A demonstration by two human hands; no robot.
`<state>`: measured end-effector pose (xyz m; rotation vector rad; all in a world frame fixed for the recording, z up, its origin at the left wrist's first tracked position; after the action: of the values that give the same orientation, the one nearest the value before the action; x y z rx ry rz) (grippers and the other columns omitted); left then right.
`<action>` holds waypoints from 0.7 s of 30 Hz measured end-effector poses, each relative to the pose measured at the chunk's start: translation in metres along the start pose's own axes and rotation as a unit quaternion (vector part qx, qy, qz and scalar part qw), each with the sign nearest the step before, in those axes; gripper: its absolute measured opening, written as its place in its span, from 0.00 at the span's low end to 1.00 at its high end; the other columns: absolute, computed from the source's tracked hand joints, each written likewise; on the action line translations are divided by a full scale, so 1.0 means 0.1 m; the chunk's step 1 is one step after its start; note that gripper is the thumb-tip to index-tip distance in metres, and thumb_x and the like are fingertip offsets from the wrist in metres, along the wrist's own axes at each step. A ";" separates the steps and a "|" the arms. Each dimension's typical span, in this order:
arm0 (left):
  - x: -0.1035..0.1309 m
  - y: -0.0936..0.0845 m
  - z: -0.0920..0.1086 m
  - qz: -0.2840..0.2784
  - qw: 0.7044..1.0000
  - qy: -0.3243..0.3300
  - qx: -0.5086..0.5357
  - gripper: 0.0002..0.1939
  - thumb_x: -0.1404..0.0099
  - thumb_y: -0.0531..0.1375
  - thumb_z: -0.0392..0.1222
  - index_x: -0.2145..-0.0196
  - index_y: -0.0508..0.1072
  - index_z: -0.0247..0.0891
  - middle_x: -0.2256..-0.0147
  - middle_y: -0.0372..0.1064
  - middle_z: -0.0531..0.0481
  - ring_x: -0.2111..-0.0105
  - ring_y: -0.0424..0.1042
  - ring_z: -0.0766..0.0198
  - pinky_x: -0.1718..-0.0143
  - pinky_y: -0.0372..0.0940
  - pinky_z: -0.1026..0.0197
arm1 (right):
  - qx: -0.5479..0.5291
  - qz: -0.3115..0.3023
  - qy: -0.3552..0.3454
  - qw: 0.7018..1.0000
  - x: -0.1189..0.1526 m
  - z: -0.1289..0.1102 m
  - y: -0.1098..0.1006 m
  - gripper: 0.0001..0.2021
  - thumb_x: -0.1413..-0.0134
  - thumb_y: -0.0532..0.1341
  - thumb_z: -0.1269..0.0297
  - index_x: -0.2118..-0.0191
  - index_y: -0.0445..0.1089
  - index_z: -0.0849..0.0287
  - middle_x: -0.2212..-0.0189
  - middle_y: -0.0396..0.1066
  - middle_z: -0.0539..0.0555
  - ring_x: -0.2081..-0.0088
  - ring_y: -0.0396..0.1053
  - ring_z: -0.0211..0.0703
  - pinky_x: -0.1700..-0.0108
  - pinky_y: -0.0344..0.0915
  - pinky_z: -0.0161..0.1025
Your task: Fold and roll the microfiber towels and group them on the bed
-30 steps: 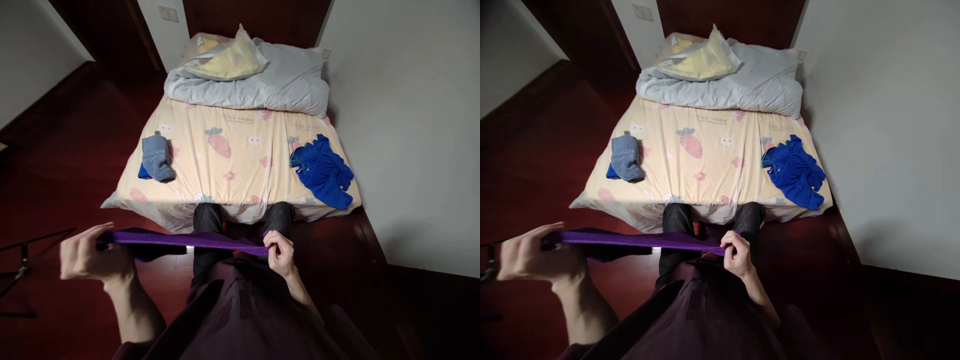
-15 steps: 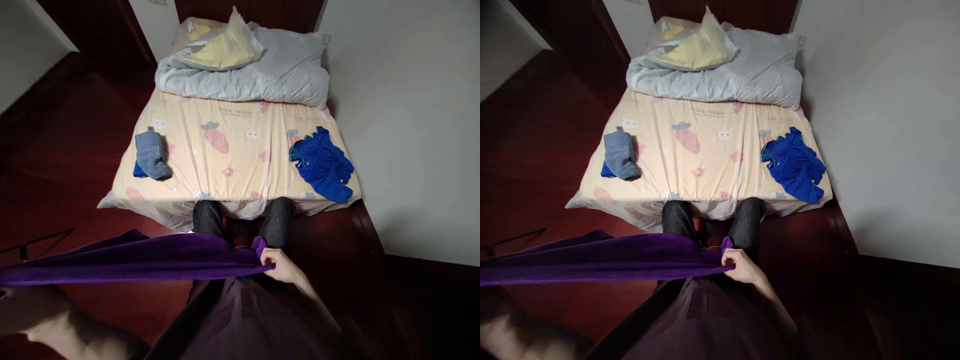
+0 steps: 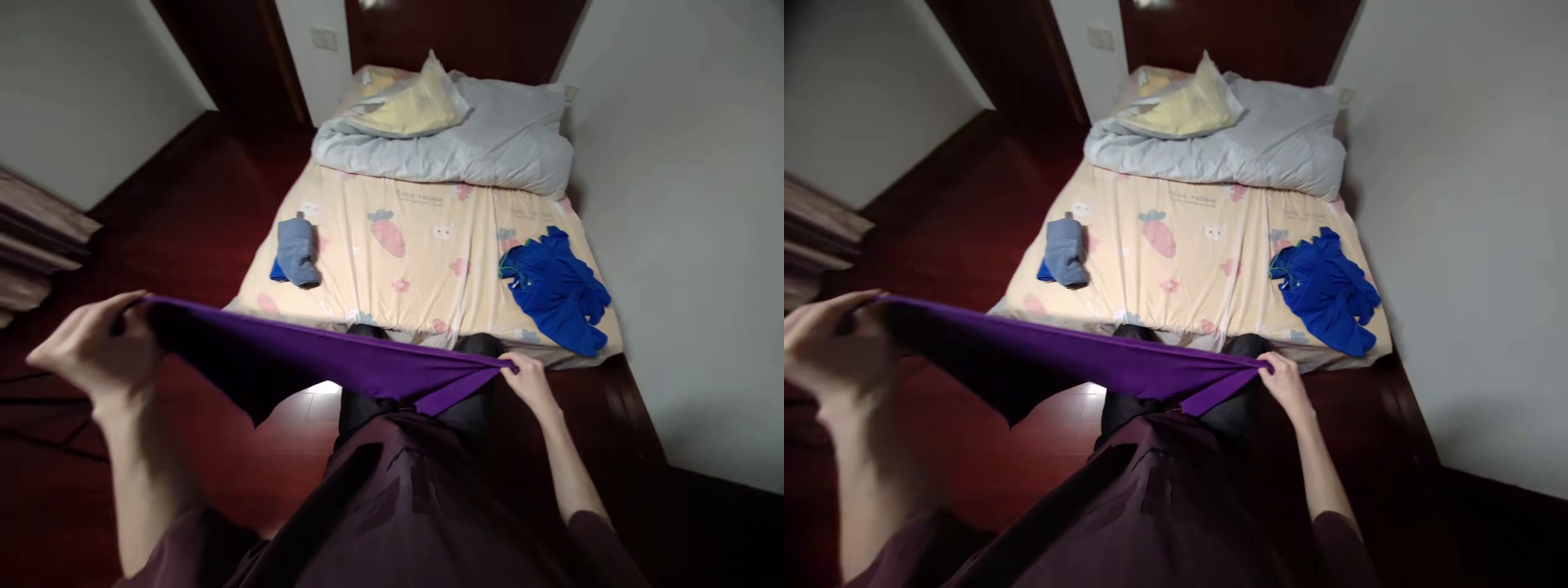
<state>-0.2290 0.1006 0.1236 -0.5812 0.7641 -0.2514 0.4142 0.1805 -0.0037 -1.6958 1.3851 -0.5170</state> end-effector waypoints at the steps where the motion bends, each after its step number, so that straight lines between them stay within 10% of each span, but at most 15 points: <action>1: -0.13 0.06 0.00 -0.016 0.999 0.026 -0.014 0.06 0.42 0.66 0.38 0.73 0.81 0.32 0.76 0.71 0.56 0.66 0.71 0.68 0.50 0.67 0.60 | 0.016 0.028 -0.018 0.999 -0.17 0.04 -0.10 0.13 0.42 0.58 0.71 0.59 0.81 0.56 0.60 0.83 0.58 0.59 0.82 0.51 0.50 0.77 0.46; 6: -0.61 0.30 0.20 -0.066 0.990 0.124 -0.011 0.11 0.35 0.64 0.38 0.66 0.83 0.27 0.73 0.75 0.56 0.68 0.72 0.73 0.53 0.70 0.62 | 0.081 0.158 -0.057 0.983 -0.87 0.15 -0.73 0.17 0.38 0.56 0.72 0.55 0.82 0.58 0.54 0.84 0.60 0.52 0.82 0.51 0.46 0.76 0.45; 11: -0.65 0.41 0.25 -0.083 0.981 0.177 -0.010 0.23 0.33 0.63 0.54 0.69 0.83 0.27 0.76 0.74 0.56 0.72 0.70 0.74 0.55 0.72 0.58 | 0.123 0.212 -0.053 0.968 -1.00 0.23 -1.24 0.14 0.34 0.58 0.72 0.56 0.84 0.60 0.56 0.84 0.62 0.52 0.81 0.49 0.45 0.74 0.43; 15: -0.43 0.29 0.20 -0.071 0.971 0.224 0.040 0.26 0.33 0.62 0.62 0.66 0.86 0.35 0.72 0.80 0.50 0.71 0.75 0.66 0.59 0.73 0.59 | 0.137 0.148 -0.018 0.979 -0.85 0.27 -1.47 0.11 0.35 0.63 0.70 0.57 0.86 0.60 0.61 0.84 0.60 0.57 0.82 0.48 0.48 0.74 0.42; 21: -0.23 0.10 0.30 -0.166 0.974 0.152 0.038 0.21 0.36 0.61 0.57 0.60 0.88 0.42 0.73 0.80 0.50 0.74 0.76 0.59 0.63 0.77 0.55 | 0.011 -0.004 0.224 0.975 -0.69 0.34 -1.69 0.08 0.39 0.69 0.69 0.57 0.85 0.60 0.81 0.77 0.54 0.77 0.80 0.49 0.70 0.77 0.39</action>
<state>-0.2242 0.1306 0.1481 -0.6048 0.9462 -0.6888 0.5165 0.2587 0.1295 -1.6275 1.6784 -0.9587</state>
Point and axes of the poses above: each hand's wrist, its own x-axis away from the middle knuckle, its own y-axis out of the palm, z = x × y, the point moved 2 cm from there along -x, towards the middle knuckle
